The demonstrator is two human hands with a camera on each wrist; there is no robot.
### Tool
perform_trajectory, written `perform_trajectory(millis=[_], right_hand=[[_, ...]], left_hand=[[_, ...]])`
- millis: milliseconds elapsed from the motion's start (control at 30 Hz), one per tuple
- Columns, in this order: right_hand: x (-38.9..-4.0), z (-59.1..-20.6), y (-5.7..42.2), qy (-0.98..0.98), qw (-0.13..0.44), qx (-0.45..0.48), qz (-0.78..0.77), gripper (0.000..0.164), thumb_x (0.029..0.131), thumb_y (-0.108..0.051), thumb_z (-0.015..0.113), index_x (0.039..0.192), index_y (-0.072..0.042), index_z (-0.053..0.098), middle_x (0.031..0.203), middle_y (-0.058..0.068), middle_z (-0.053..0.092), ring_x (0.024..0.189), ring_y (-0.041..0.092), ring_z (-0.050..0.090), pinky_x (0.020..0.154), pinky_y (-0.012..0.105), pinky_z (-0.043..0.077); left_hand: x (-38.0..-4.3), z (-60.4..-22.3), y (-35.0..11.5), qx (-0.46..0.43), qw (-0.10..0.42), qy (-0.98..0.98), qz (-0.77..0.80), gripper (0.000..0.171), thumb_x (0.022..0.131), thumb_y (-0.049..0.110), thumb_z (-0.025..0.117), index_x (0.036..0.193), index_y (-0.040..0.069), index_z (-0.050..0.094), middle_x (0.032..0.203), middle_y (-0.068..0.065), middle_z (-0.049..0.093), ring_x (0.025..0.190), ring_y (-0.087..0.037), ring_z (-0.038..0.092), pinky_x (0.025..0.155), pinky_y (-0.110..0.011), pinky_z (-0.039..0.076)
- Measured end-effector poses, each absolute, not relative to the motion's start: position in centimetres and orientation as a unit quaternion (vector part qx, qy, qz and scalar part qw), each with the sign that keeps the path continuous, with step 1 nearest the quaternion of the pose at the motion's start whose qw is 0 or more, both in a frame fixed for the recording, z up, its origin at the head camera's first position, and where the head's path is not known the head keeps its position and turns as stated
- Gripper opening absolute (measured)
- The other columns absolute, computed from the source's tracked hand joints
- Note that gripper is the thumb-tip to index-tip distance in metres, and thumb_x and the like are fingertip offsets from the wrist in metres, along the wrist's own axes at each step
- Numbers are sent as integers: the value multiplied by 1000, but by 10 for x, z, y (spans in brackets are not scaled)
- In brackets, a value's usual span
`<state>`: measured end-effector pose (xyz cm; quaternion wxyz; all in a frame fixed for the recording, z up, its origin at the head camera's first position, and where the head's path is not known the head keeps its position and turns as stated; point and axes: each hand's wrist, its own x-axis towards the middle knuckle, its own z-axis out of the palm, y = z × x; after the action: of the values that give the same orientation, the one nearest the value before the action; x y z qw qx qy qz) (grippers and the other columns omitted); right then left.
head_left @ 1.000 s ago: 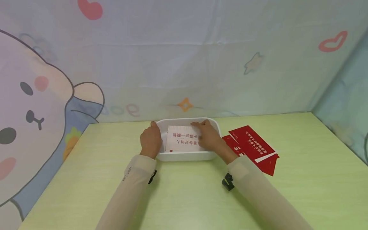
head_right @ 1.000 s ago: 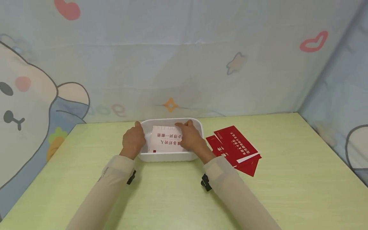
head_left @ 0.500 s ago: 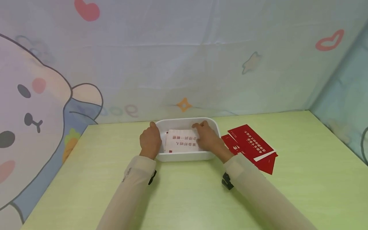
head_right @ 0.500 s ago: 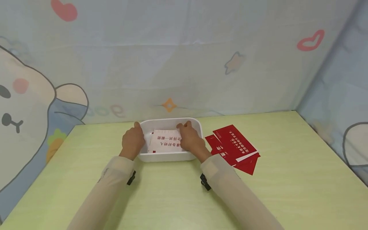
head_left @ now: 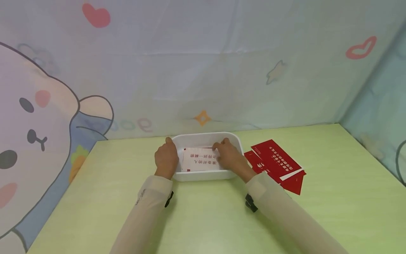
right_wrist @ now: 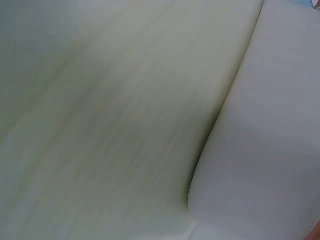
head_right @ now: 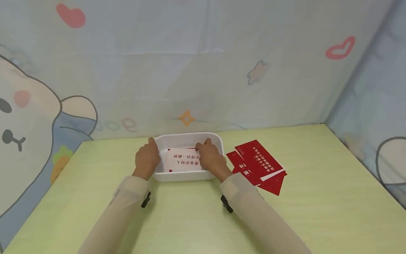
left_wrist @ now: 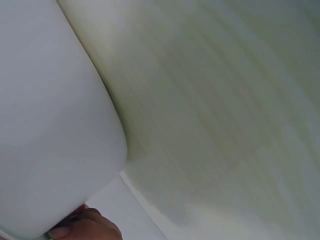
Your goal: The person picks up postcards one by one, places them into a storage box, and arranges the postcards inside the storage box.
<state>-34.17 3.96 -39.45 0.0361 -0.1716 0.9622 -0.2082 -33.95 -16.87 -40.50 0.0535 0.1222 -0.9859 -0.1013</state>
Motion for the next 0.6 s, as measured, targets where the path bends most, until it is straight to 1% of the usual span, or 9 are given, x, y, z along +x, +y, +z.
perform_trajectory(millis=[133,333,600], right_hand=[[-341,-394,40,965,39,-178,-188,27,94,-6,61,121,-6,65,124,19,53,101,28,55,97,42,50],[-341,-394,41,966,34,-189,-176,26,94,-6,60,118,-5,68,116,18,60,103,27,55,101,43,47],[-342,-395,39,964,36,-182,-189,28,94,-5,58,119,-3,69,125,18,64,120,33,56,110,46,42]], left_hand=[[-339,-404,-168,123,50,-986,-102,32,98,6,52,127,-5,46,99,-22,72,85,-33,74,71,-42,61],[-340,-406,-169,124,55,-986,-97,25,97,6,52,119,-4,47,98,-21,72,86,-34,74,72,-43,60],[-339,-405,-169,126,51,-986,-99,23,97,6,53,117,-3,47,97,-22,72,85,-34,74,70,-43,60]])
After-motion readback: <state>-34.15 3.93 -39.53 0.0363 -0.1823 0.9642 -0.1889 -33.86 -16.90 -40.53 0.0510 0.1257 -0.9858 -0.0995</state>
